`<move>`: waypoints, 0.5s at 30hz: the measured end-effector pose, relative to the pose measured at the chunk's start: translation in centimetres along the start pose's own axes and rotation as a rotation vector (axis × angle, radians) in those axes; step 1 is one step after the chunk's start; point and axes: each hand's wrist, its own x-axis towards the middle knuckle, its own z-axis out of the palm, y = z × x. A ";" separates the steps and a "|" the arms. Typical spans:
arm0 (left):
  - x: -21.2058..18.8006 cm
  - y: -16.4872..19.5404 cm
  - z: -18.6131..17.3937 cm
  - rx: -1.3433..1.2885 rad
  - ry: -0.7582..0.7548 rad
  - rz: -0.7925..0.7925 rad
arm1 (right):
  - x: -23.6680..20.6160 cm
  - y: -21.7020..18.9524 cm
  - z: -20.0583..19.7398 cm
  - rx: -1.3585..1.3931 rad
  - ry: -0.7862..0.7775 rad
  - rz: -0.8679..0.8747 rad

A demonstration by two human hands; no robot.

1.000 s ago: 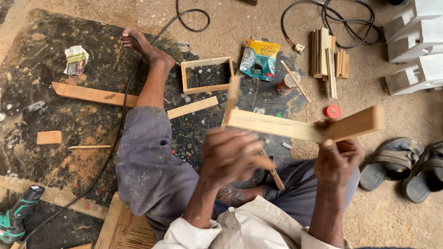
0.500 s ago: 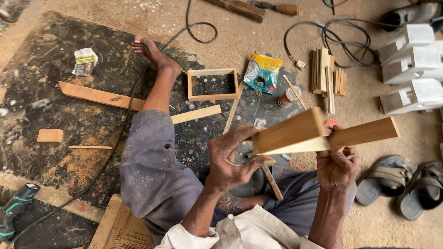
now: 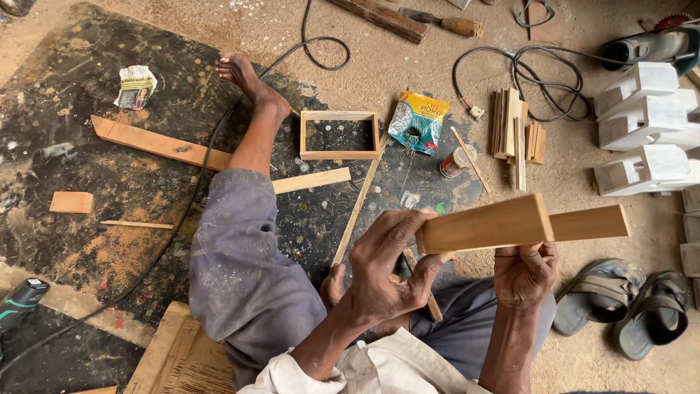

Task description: The person sits on the floor and assembles small wooden frames by applying glue to the joints and hammering nails to secure them. They handle several wooden pieces, a hammer, and a glue container, working on one frame at a time.

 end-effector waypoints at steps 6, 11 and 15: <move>0.1 -1.6 0.0 0.219 -0.051 0.120 | -0.4 -0.4 1.8 -0.134 -0.028 -0.105; 0.1 -2.3 -0.3 0.183 -0.121 0.053 | -0.8 -1.6 3.0 -0.219 -0.068 -0.153; 0.5 -2.5 -0.8 0.215 -0.110 0.073 | -1.2 -2.0 3.6 -0.251 -0.080 -0.160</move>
